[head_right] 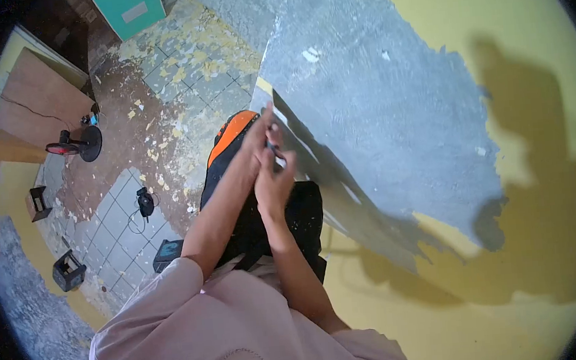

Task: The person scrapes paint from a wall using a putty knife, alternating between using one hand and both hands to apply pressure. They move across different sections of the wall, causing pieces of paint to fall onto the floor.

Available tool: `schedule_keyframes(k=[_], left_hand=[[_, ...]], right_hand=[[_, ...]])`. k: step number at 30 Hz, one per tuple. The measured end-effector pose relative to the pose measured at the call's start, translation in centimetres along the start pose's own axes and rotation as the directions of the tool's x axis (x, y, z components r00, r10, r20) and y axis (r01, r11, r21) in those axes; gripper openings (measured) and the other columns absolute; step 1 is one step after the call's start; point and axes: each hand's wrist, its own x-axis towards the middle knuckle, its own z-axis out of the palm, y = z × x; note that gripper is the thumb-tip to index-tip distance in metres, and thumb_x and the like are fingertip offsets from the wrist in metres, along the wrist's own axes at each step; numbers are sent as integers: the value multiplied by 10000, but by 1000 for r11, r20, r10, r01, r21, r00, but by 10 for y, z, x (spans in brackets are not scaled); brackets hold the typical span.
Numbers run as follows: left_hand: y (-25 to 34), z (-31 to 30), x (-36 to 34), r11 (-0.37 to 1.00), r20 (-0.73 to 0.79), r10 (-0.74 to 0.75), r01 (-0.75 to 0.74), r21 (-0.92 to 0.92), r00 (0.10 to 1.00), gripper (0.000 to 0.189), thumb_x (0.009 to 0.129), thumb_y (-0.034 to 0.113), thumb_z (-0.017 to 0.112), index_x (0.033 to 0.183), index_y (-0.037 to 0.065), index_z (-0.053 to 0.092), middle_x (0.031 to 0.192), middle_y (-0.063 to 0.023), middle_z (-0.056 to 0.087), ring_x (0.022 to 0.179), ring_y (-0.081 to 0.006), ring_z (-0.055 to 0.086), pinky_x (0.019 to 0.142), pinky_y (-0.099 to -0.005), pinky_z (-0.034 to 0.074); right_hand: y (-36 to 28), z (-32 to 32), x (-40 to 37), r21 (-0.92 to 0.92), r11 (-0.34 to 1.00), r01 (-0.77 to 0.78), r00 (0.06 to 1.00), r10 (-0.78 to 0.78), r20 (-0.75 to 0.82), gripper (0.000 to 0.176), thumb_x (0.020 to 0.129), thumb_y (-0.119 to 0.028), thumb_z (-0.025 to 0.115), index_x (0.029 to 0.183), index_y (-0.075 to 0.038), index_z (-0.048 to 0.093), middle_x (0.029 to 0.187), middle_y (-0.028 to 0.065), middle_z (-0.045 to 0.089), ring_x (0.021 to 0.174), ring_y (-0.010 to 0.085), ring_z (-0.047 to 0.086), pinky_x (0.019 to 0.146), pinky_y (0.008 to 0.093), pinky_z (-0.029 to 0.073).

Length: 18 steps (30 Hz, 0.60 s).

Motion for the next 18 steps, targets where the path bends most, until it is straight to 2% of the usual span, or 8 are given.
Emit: schedule_keyframes(k=[1,8,9,10,12,14,16,18], left_hand=[[10,1,-2,999,106,-12,17,-45,994,491,778,573,620,773,122,428,520,31,445,315,-52,359,271,-176,309],[-17,16,-8,990,2,127,-127,63,992,448,801,545,614,827,121,471,522,4,456,306,-73,355,270,-183,297],[2,-1,11,995,-10,33,-33,-90,999,451,806,533,616,810,114,449,522,7,446,308,-74,354,268,-181,296],[23,-4,10,961,89,-132,150,-233,987,451,803,530,622,811,118,440,519,3,448,306,-80,356,271,-186,304],[21,0,2,1000,25,-25,25,-13,999,451,796,539,625,822,126,444,516,-5,465,304,-81,359,273,-189,312],[-12,31,-32,994,-56,45,-39,103,997,453,794,539,627,823,130,436,513,1,449,305,-80,359,271,-195,309],[12,-5,18,992,16,-15,17,-126,1000,424,799,532,624,829,143,457,478,14,417,305,-88,365,270,-211,279],[24,1,-5,986,18,-122,123,-115,992,424,801,535,620,805,142,461,492,12,422,316,-88,370,278,-210,285]], right_hand=[[-7,8,-4,-147,988,-44,999,43,-11,223,907,-142,543,952,51,443,1034,183,574,954,215,587,782,335,484],[-25,-12,-7,84,996,-16,999,13,31,278,887,-190,582,955,40,441,1011,183,574,925,200,549,740,325,472],[12,-1,14,-3,994,114,993,-113,24,287,882,-212,584,931,44,463,974,183,572,891,217,545,775,340,445],[-2,14,16,-50,997,-61,998,62,13,268,887,-204,568,910,48,478,966,184,569,907,235,548,820,354,423],[-7,13,2,-86,991,106,994,-105,21,256,895,-197,553,915,47,477,973,196,567,922,248,547,816,362,427],[-20,5,-14,280,945,169,986,-163,-46,261,901,-205,541,916,49,481,966,191,569,890,249,554,801,355,428],[18,5,17,-190,966,174,985,-169,42,227,912,-155,521,965,47,430,1012,168,579,896,221,592,757,324,490],[-3,15,9,-63,989,-137,989,139,45,159,891,-119,538,920,7,446,1061,147,575,876,137,573,644,250,464]])
